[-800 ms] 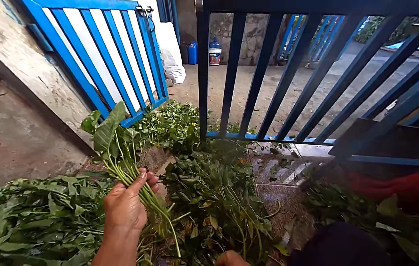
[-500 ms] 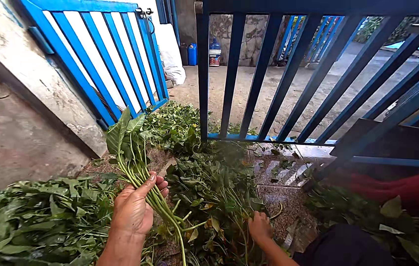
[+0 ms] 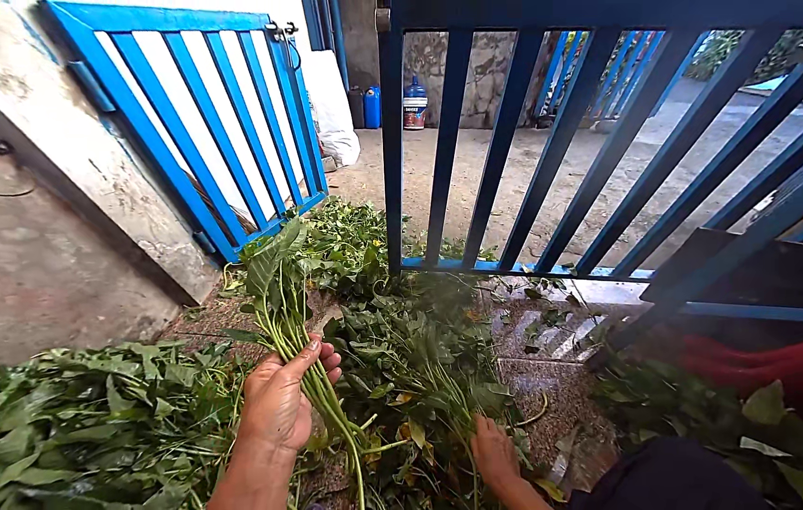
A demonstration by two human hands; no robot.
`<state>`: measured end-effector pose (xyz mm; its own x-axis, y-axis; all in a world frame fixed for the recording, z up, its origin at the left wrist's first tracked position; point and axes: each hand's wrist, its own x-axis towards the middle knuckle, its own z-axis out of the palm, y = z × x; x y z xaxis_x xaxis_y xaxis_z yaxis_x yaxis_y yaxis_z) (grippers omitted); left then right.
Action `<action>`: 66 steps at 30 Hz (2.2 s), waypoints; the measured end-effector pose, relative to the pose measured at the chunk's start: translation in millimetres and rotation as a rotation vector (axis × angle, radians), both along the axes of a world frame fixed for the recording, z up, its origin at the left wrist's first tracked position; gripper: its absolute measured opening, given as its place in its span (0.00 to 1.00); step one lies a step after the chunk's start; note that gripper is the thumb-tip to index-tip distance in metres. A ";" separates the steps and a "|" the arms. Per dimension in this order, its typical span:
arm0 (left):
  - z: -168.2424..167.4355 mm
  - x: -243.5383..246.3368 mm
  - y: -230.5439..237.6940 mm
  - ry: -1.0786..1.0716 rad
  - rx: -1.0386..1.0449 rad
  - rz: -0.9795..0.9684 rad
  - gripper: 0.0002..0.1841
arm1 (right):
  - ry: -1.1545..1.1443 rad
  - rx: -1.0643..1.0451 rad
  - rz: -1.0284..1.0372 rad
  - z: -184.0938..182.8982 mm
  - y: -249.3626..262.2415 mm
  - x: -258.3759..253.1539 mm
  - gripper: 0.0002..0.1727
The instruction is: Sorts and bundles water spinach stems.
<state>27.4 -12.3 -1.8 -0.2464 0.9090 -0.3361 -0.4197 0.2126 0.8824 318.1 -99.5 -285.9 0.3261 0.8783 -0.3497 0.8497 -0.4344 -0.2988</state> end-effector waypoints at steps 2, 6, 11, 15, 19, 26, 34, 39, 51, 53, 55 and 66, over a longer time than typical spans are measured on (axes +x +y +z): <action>-0.1 0.2 -0.5 -0.001 -0.004 -0.003 0.08 | 0.084 -0.170 -0.132 -2.0 9.0 1.6 0.26; -1.5 2.4 -0.6 0.005 0.000 -0.025 0.08 | 0.054 0.010 -0.124 21.5 5.2 -8.3 0.20; -5.6 14.5 -5.1 0.013 -0.038 -0.079 0.07 | 0.245 0.335 -0.183 71.5 -1.6 -23.5 0.16; -11.5 27.1 -8.4 0.012 -0.067 -0.089 0.08 | 0.509 0.604 -0.226 97.2 8.6 -44.3 0.14; -21.1 33.6 -7.2 0.003 -0.113 -0.068 0.08 | 0.701 0.719 -0.274 118.0 13.5 -68.5 0.14; -33.4 44.2 -8.4 -0.047 -0.178 -0.003 0.10 | 0.569 1.010 -0.109 134.4 7.3 -113.1 0.11; -40.2 43.3 -8.0 -0.045 -0.144 0.022 0.11 | 0.387 1.229 0.129 141.4 -3.5 -138.9 0.10; -39.1 34.7 -4.4 -0.045 -0.098 0.014 0.14 | 0.397 1.235 0.174 138.6 -4.7 -140.5 0.09; -24.1 25.4 -2.3 -0.139 -0.124 -0.187 0.16 | 0.769 0.884 0.301 144.7 -6.7 -124.2 0.12; -24.4 26.8 -2.8 -0.139 -0.153 -0.183 0.14 | 0.892 0.793 0.331 148.8 -4.6 -118.2 0.12; -24.3 27.4 -1.5 -0.128 -0.170 -0.201 0.12 | 1.047 0.684 0.320 159.8 -2.3 -113.2 0.11; -20.6 16.0 5.1 0.062 -0.072 -0.064 0.07 | 0.156 0.904 0.577 143.4 -31.3 -99.0 0.17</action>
